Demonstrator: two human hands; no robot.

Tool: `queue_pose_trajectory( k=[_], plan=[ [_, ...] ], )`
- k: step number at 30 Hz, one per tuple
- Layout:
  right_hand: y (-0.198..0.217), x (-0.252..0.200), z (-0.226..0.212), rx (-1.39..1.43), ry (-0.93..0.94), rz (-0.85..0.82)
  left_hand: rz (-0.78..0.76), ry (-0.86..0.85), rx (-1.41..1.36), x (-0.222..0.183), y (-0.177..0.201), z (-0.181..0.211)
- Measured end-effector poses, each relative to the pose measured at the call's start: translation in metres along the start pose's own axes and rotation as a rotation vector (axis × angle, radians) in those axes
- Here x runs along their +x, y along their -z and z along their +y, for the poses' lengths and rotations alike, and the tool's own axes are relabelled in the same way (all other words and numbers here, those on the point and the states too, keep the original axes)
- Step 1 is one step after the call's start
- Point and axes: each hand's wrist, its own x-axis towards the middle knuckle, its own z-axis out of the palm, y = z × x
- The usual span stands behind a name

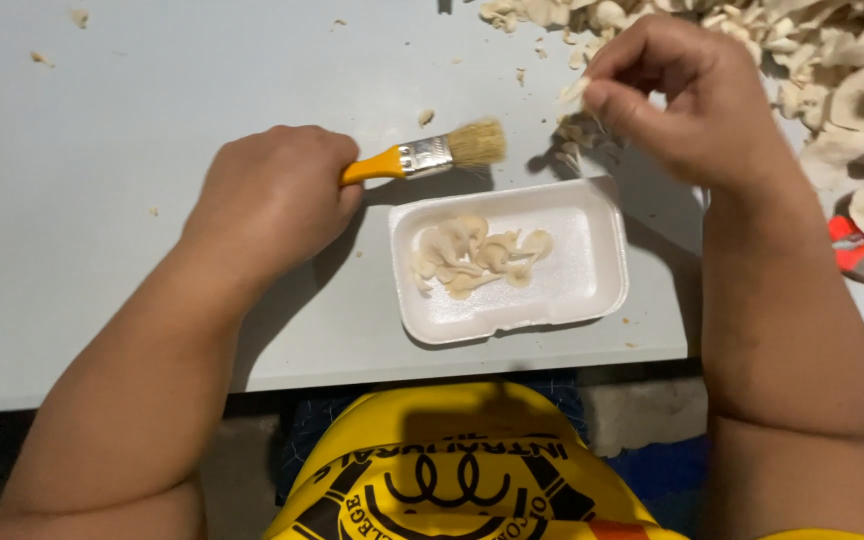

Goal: Sorting and cleaning mushroom pieces by hand and with a brush, then placing them into a styrofoam tray.

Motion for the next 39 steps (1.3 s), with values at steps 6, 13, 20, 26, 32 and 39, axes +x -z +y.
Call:
queue_pose_trajectory(
  k=[6, 13, 20, 26, 32, 39],
  plan=[
    [-0.032, 0.004, -0.018, -0.347, 0.322, 0.040, -0.050, -0.053, -0.045, -0.001, -0.002, 0.002],
    [-0.013, -0.006, -0.010, -0.505, 0.354, 0.065, -0.004, -0.044, -0.080, -0.001, -0.001, -0.004],
    [-0.018, -0.008, -0.029, -0.731, 0.392, -0.046, 0.132, -0.032, -0.204, 0.002, 0.001, -0.014],
    [-0.052, -0.006, -0.071, -0.435, 0.677, -0.198, 0.146, 0.006, -0.095, 0.006, -0.008, -0.030],
    [-0.047, -0.015, -0.077, -0.447, 0.548, -0.273, 0.061, 0.061, -0.030, 0.000, -0.001, -0.019],
    [0.069, -0.048, 0.039, -0.851, -0.025, 0.087, 0.056, 0.082, -0.013, 0.001, -0.002, -0.020]
  ],
)
